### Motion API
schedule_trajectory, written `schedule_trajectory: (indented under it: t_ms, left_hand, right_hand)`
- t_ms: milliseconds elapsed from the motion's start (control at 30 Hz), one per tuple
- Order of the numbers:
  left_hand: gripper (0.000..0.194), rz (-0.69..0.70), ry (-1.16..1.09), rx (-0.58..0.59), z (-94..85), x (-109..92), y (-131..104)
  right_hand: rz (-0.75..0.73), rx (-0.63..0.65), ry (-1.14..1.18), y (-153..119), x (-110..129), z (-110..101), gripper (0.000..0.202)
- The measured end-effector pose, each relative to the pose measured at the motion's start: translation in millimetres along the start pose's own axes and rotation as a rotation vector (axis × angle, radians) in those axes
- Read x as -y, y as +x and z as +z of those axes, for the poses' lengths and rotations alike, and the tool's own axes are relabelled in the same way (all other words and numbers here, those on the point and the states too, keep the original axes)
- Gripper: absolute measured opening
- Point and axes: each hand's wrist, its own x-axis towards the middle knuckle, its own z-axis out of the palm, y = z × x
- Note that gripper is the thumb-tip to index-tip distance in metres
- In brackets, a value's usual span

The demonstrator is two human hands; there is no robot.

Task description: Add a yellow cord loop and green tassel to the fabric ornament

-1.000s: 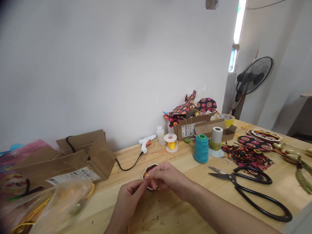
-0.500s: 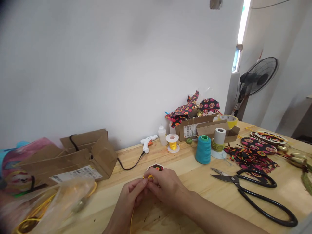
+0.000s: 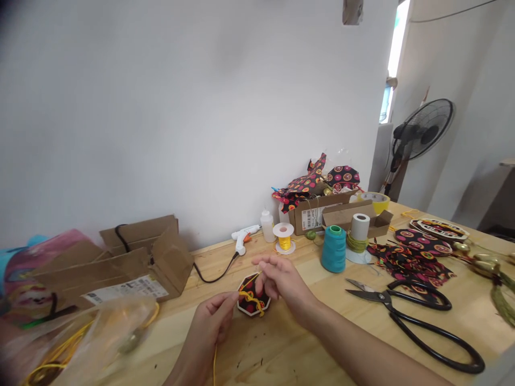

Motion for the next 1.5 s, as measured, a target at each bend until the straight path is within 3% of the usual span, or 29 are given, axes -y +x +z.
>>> schedule_trajectory:
  t_ms: [133, 233, 400, 567, 800, 867, 933, 1067, 1267, 1400, 1500]
  left_hand:
    - [0.044, 0.002, -0.005, -0.029, -1.5, -0.2, -0.4]
    - [0.041, 0.009, -0.018, -0.023, -2.7, -1.1, -1.8]
    - [0.039, 0.014, -0.037, -0.006, -1.6, -0.9, -2.6]
    - [0.036, 0.038, -0.059, 0.04, -1.3, -0.5, -3.2]
    - [0.026, 0.04, -0.125, 0.049, -3.9, -3.6, -5.0]
    - [0.023, 0.013, -0.154, 0.048, -4.7, -5.5, -6.7]
    - [0.022, -0.022, -0.177, 0.049, -5.5, -7.2, -8.2]
    - [0.02, -0.053, -0.222, 0.048, -6.1, -7.8, -8.8]
    - [0.018, -0.041, -0.242, 0.017, -5.7, -4.5, -8.0]
    - [0.018, -0.037, -0.244, 0.014, -5.0, -4.0, -6.7]
    - [0.018, -0.034, -0.247, 0.018, -4.9, -4.3, -5.5]
  right_hand:
    - [-0.063, -0.135, -0.009, 3.8, 0.8, -7.8, 0.035]
    - [-0.124, -0.164, -0.094, 4.1, 1.5, -6.5, 0.036]
    - [-0.222, -0.033, -0.308, -1.4, 1.8, 3.2, 0.028]
    - [-0.411, 0.084, -0.726, -3.4, -3.9, 6.3, 0.021]
    - [-0.515, -0.221, -0.764, -4.7, -3.2, 1.5, 0.015]
    - [-0.622, -0.329, -0.75, -8.4, 0.1, 1.2, 0.016]
    - [-0.78, -0.344, -0.79, -13.4, 1.7, 3.9, 0.015]
    - [-0.971, -0.012, -1.04, -24.8, -6.0, 20.2, 0.02]
    - [-0.672, 0.471, -1.373, -29.1, -37.4, 52.1, 0.011]
    - [-0.567, 0.556, -1.402, -26.2, -52.0, 64.7, 0.006]
    - [-0.535, 0.541, -1.344, -27.7, -47.0, 65.9, 0.003]
